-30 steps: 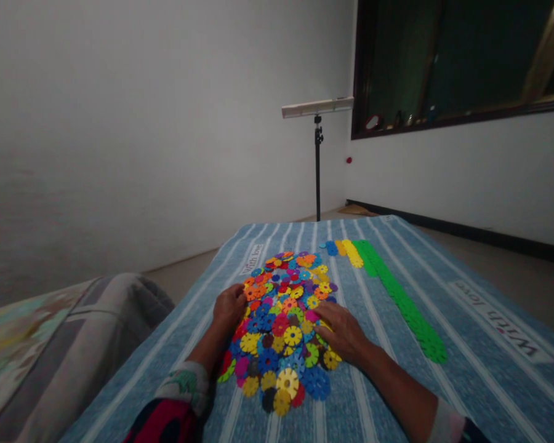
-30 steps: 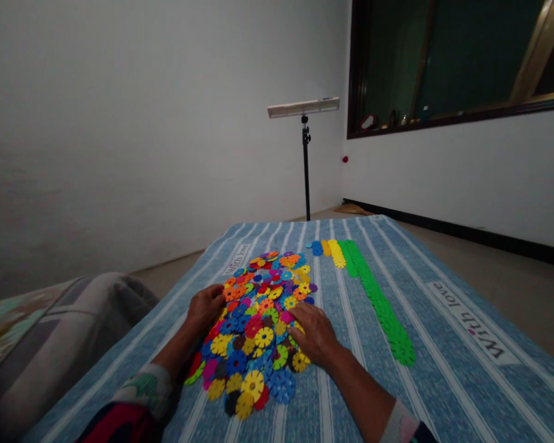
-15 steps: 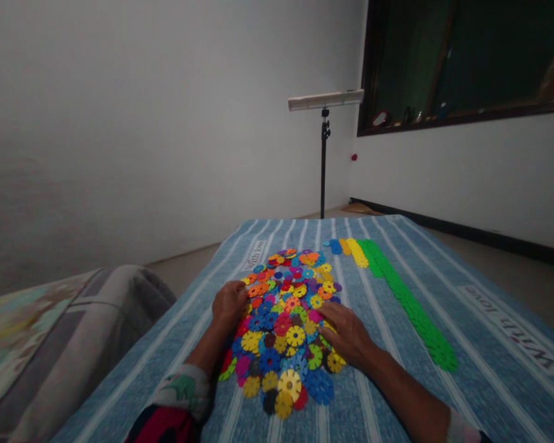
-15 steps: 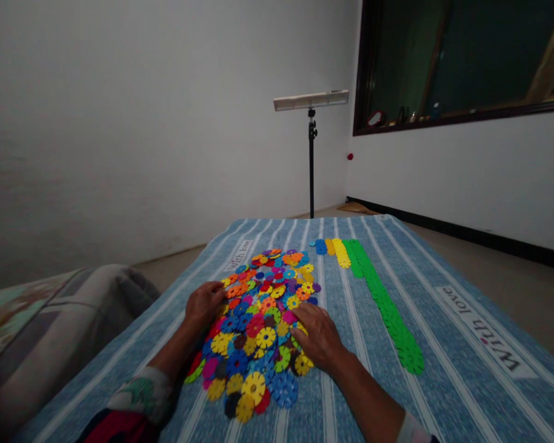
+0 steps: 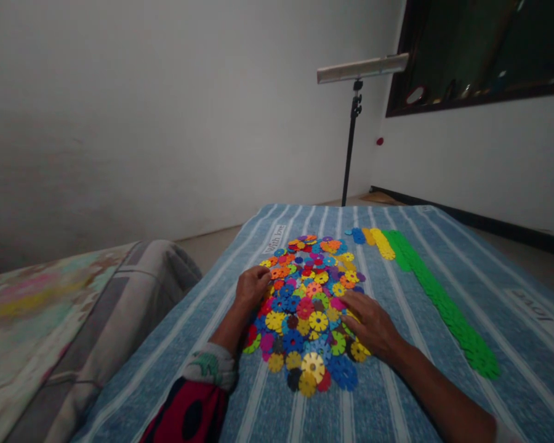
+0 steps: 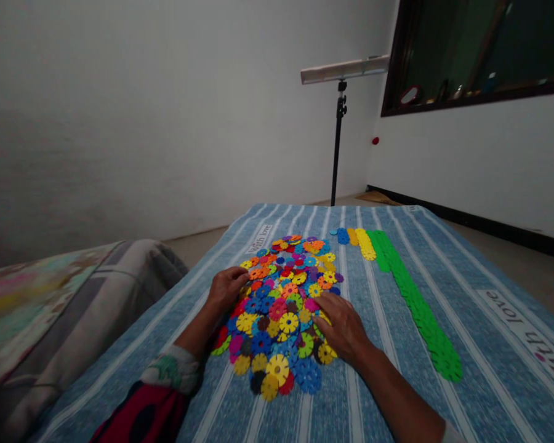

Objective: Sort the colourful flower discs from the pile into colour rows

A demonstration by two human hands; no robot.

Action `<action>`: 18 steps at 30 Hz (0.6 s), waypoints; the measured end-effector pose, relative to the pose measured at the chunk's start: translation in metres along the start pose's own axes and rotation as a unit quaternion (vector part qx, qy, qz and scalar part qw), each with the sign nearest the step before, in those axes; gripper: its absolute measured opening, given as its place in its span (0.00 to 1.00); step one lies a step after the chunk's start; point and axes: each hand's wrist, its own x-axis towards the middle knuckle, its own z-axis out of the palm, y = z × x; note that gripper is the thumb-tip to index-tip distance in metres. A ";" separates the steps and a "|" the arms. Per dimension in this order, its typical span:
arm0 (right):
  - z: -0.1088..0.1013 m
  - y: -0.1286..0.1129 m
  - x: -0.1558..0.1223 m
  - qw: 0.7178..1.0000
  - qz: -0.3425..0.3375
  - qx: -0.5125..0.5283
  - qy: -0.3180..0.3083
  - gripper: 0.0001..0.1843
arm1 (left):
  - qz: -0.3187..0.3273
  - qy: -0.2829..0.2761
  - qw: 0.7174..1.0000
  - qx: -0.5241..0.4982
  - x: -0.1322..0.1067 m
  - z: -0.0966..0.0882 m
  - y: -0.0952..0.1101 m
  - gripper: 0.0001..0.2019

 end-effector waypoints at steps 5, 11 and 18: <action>0.001 0.004 -0.003 1.000 0.007 0.003 0.004 0.20 | 0.020 -0.008 0.999 -0.037 -0.002 0.006 0.000 0.16; -0.004 -0.002 -0.003 0.999 0.026 0.027 0.011 0.19 | 0.018 0.008 0.999 -0.047 -0.003 0.007 -0.004 0.17; -0.017 -0.014 0.021 0.994 0.062 0.073 0.054 0.15 | -0.052 0.039 0.997 -0.032 0.000 0.003 -0.010 0.17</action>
